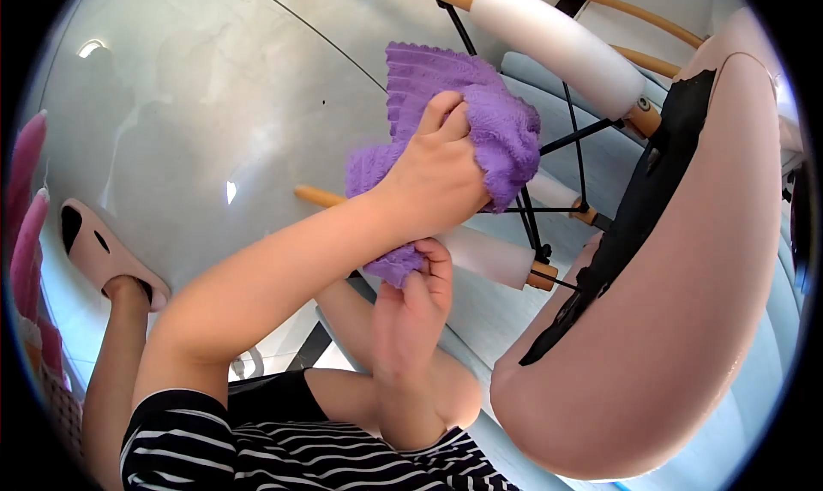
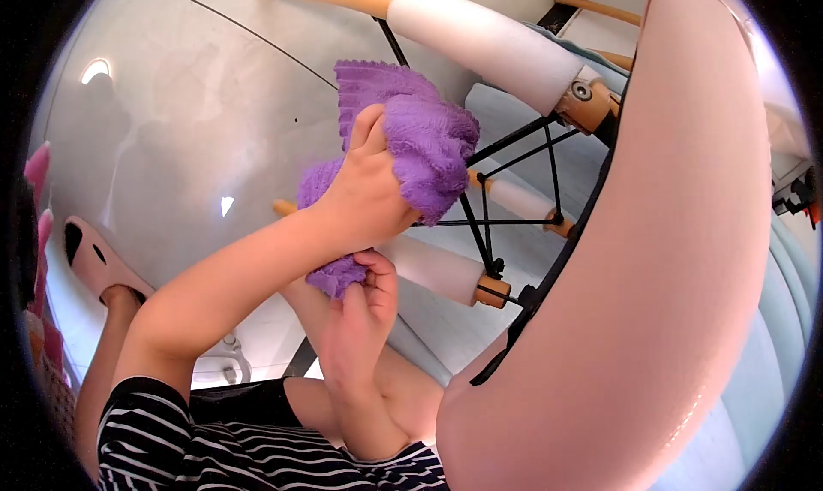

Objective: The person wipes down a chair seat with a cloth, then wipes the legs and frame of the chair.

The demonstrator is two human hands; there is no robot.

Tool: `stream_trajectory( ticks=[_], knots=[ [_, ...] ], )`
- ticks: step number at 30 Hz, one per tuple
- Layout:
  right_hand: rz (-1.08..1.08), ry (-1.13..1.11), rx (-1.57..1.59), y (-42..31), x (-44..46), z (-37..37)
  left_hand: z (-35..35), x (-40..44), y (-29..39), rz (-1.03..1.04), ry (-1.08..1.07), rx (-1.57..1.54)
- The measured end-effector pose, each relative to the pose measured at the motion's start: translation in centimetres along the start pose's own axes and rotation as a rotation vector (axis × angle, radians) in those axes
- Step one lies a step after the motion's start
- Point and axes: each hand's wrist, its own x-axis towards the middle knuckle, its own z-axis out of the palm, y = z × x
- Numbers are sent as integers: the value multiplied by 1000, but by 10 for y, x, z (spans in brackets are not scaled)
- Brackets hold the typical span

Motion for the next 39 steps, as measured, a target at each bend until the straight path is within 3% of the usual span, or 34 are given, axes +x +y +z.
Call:
stream_trajectory(
  ticks=[7, 10, 16, 22, 24, 25, 27, 28, 31, 34, 37, 39],
  knots=[
    [16, -7, -24, -4, -5, 11, -11, 7, -5, 13, -67, -100],
    [1, -26, -13, -2, -7, 12, -11, 8, 0, 60, -166, 123],
    [-78, -18, 4, -5, -4, 15, 5, 20, 0, 2, 5, 20],
    [-92, -31, 26, -9, -4, 12, 1, 25, 5, -107, -135, -49],
    [-74, -61, 43, -9, -5, 12, -5, 20, -3, -30, -161, -58],
    [-89, -10, -13, -9, -6, 11, -8, 17, -6, 9, -172, -64],
    [-117, 88, -127, -8, -9, 8, -20, 5, 2, -118, -84, -210],
    [-242, 78, -173, -8, -14, 4, -27, 1, 9, -181, -39, -280],
    [-538, 93, -235, -8, -28, -3, -30, 0, 39, -106, -33, -646],
    [-679, 203, -193, -13, -32, 5, -19, 20, 51, -53, -405, -627],
    [-646, 253, -159, -19, -28, 9, -12, 49, 60, 269, -991, -192],
    [-598, 95, -284, -16, -30, -9, -7, 55, 60, 249, -1012, -157]
  ],
)
